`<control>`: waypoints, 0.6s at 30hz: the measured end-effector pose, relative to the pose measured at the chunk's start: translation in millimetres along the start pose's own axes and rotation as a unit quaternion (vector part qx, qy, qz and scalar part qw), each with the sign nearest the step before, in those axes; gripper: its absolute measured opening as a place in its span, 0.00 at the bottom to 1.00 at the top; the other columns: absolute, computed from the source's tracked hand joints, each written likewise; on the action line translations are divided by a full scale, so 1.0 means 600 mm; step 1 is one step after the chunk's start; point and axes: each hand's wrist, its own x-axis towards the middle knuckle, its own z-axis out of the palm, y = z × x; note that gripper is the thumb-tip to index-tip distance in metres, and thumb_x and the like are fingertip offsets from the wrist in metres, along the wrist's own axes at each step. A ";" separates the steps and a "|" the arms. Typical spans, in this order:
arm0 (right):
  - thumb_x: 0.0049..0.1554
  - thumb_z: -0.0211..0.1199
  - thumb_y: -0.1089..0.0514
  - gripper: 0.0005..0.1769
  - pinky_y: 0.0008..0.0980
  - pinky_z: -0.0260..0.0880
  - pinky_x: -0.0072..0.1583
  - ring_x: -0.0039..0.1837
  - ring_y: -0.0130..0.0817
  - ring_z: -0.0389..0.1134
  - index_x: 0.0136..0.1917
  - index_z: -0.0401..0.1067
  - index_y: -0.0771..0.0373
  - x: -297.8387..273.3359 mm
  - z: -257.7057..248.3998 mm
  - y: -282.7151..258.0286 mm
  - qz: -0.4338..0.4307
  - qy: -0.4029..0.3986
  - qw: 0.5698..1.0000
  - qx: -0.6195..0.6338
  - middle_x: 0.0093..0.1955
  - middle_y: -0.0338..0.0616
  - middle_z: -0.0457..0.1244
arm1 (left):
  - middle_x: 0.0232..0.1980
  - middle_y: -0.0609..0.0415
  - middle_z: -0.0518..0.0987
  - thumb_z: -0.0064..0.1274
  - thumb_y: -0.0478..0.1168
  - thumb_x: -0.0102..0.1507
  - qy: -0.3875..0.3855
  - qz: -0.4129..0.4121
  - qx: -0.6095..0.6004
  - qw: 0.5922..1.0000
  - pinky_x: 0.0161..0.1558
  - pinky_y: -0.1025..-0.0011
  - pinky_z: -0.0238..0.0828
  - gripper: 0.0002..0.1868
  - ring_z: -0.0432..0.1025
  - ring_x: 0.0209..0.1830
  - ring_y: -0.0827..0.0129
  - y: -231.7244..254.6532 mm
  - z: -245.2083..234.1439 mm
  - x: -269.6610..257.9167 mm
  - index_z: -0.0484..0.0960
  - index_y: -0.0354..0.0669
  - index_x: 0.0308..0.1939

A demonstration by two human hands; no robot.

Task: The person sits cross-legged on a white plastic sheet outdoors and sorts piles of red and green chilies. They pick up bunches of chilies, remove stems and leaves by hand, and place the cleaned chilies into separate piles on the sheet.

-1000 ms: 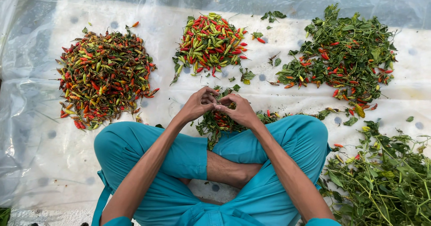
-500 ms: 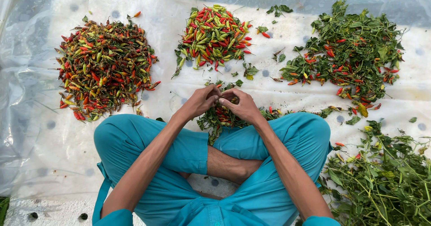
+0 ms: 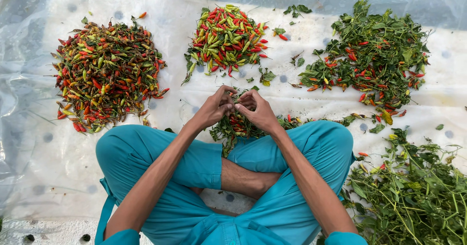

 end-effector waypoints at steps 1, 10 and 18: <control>0.67 0.75 0.52 0.20 0.42 0.76 0.67 0.68 0.46 0.77 0.65 0.72 0.61 -0.003 0.000 -0.010 0.000 -0.001 1.000 0.000 0.64 0.58 0.73 | 0.39 0.46 0.82 0.48 0.23 0.74 0.001 -0.001 0.000 1.000 0.47 0.58 0.80 0.24 0.80 0.35 0.60 0.003 -0.001 0.000 0.70 0.41 0.74; 0.69 0.73 0.48 0.13 0.40 0.72 0.50 0.44 0.33 0.71 0.55 0.85 0.61 0.016 -0.002 0.046 -0.036 -0.021 0.995 -0.092 0.43 0.47 0.74 | 0.39 0.41 0.84 0.51 0.27 0.75 -0.015 0.025 0.155 0.988 0.40 0.53 0.75 0.18 0.79 0.34 0.50 0.011 0.002 -0.002 0.74 0.41 0.69; 0.67 0.76 0.53 0.09 0.47 0.74 0.57 0.49 0.43 0.75 0.50 0.87 0.61 0.018 -0.019 0.047 -0.093 -0.051 0.988 -0.113 0.43 0.49 0.75 | 0.41 0.42 0.86 0.48 0.22 0.73 -0.027 0.034 0.371 0.928 0.52 0.57 0.79 0.23 0.81 0.40 0.51 0.005 0.026 0.003 0.75 0.43 0.70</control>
